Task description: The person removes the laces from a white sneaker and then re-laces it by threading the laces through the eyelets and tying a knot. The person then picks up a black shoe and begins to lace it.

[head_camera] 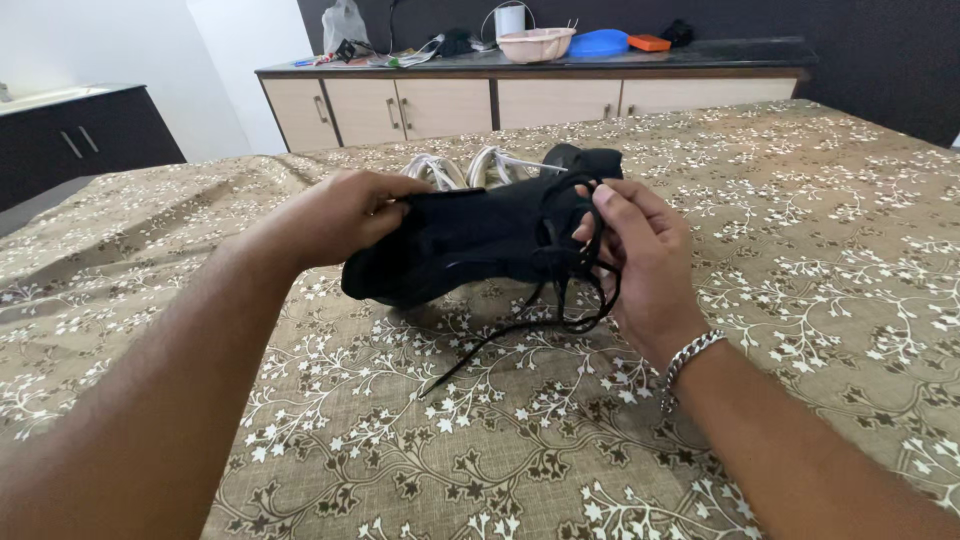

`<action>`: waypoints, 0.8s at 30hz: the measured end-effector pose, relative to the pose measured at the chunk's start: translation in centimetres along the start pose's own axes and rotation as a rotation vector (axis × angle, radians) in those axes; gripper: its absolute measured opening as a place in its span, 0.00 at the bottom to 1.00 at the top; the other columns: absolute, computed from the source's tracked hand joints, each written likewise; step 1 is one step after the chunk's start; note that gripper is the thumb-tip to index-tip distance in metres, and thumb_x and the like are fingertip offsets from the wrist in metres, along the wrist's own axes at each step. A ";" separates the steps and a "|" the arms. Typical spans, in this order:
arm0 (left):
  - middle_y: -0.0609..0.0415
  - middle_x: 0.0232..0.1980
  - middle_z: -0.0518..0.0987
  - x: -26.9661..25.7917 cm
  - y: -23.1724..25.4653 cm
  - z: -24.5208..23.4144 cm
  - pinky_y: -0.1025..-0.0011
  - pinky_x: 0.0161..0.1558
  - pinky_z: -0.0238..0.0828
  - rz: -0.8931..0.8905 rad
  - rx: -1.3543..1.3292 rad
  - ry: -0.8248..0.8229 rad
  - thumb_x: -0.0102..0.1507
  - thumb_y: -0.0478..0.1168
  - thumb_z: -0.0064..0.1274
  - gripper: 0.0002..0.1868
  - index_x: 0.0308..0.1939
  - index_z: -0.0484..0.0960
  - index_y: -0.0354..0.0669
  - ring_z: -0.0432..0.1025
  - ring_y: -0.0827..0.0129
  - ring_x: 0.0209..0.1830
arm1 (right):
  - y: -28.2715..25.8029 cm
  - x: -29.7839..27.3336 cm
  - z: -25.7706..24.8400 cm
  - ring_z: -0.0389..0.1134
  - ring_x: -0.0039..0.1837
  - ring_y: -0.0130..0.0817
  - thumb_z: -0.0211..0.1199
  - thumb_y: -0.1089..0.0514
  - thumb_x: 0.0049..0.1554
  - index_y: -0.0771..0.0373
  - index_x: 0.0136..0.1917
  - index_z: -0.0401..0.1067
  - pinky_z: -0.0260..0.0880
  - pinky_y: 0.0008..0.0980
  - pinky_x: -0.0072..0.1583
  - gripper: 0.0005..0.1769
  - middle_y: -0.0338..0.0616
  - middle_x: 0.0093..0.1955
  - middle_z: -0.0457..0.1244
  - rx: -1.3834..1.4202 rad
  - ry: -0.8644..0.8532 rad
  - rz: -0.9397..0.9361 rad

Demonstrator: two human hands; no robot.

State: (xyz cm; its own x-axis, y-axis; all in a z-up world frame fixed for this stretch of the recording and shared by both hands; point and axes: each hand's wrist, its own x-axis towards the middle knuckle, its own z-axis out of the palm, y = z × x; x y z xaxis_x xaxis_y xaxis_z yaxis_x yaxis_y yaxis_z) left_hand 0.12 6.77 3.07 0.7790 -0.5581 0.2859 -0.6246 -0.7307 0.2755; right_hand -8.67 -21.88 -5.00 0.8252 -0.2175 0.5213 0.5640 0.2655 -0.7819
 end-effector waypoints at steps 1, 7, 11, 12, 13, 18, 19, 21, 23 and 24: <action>0.45 0.47 0.86 0.0 0.1 -0.1 0.63 0.53 0.76 -0.020 -0.004 -0.024 0.65 0.34 0.47 0.25 0.67 0.76 0.54 0.82 0.60 0.41 | -0.1 0.0 0.0 0.55 0.30 0.12 0.57 0.56 0.66 0.61 0.53 0.77 0.53 0.16 0.30 0.10 0.33 0.36 0.65 0.016 0.024 0.000; 0.50 0.46 0.87 0.4 1.9 0.2 0.63 0.52 0.77 0.034 0.099 0.032 0.64 0.33 0.48 0.24 0.64 0.80 0.55 0.81 0.61 0.41 | 0.1 -0.4 0.6 0.61 0.33 0.14 0.60 0.57 0.64 0.63 0.53 0.77 0.61 0.17 0.35 0.09 0.31 0.39 0.69 -0.214 0.005 -0.143; 0.54 0.54 0.84 -0.4 3.6 0.3 0.62 0.54 0.75 -0.017 0.099 0.114 0.63 0.37 0.53 0.23 0.62 0.82 0.59 0.80 0.62 0.46 | 0.2 -0.9 1.2 0.54 0.37 0.12 0.65 0.59 0.64 0.63 0.56 0.79 0.54 0.18 0.37 0.09 0.27 0.40 0.60 -0.417 -0.083 -0.328; 0.54 0.58 0.82 -0.7 4.1 0.2 0.61 0.54 0.73 0.047 0.105 0.165 0.60 0.37 0.56 0.25 0.62 0.81 0.58 0.77 0.61 0.50 | 0.2 -1.0 1.4 0.53 0.37 0.12 0.66 0.58 0.63 0.62 0.56 0.80 0.54 0.18 0.36 0.09 0.26 0.38 0.60 -0.468 -0.072 -0.306; 0.54 0.62 0.80 -1.0 4.6 0.3 0.59 0.54 0.71 0.112 0.112 0.216 0.57 0.38 0.59 0.28 0.63 0.81 0.56 0.75 0.59 0.54 | 0.1 -1.1 1.5 0.53 0.36 0.12 0.67 0.58 0.62 0.62 0.55 0.80 0.53 0.18 0.36 0.09 0.26 0.37 0.59 -0.518 -0.062 -0.285; 0.52 0.54 0.83 -2.9 8.1 3.1 0.65 0.59 0.74 0.178 -0.002 0.344 0.62 0.37 0.58 0.17 0.56 0.81 0.49 0.78 0.66 0.54 | 0.3 -1.7 2.2 0.53 0.35 0.12 0.65 0.57 0.61 0.62 0.54 0.78 0.53 0.16 0.36 0.10 0.28 0.37 0.64 -0.525 -0.121 -0.152; 0.51 0.52 0.84 -3.3 8.7 3.8 0.68 0.59 0.77 0.195 -0.108 0.375 0.64 0.38 0.57 0.15 0.55 0.82 0.47 0.79 0.68 0.53 | 0.4 -1.6 2.2 0.55 0.36 0.11 0.65 0.58 0.61 0.63 0.54 0.77 0.55 0.15 0.37 0.10 0.27 0.40 0.67 -0.491 -0.144 -0.167; 0.49 0.53 0.82 -4.1 9.5 5.1 0.66 0.56 0.73 0.346 -0.306 0.425 0.62 0.36 0.56 0.22 0.61 0.76 0.41 0.78 0.64 0.52 | 0.5 -1.3 2.0 0.61 0.42 0.11 0.63 0.59 0.64 0.64 0.57 0.75 0.62 0.15 0.44 0.09 0.29 0.42 0.68 -0.375 -0.240 -0.207; 0.45 0.50 0.81 -4.3 9.7 6.3 0.61 0.53 0.72 0.208 -0.427 0.314 0.64 0.37 0.53 0.19 0.59 0.77 0.36 0.77 0.55 0.49 | 0.8 -1.4 1.9 0.64 0.43 0.12 0.62 0.59 0.66 0.64 0.58 0.74 0.66 0.16 0.46 0.09 0.30 0.42 0.68 -0.317 -0.284 -0.212; 0.42 0.46 0.81 -4.1 9.7 6.8 0.57 0.51 0.72 0.004 -0.440 0.183 0.68 0.38 0.51 0.14 0.55 0.80 0.35 0.78 0.49 0.47 | 0.8 -1.2 1.8 0.64 0.42 0.13 0.61 0.59 0.66 0.64 0.57 0.73 0.66 0.16 0.45 0.09 0.30 0.40 0.67 -0.318 -0.278 -0.208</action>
State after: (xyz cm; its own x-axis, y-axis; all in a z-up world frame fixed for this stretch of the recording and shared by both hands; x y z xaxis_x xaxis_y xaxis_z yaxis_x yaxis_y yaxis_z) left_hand -8.73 -0.71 -1.62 0.7789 -0.4531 0.4335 -0.6220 -0.4708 0.6257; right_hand -9.18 -19.68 -5.62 0.6970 0.0361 0.7162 0.7167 -0.0676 -0.6941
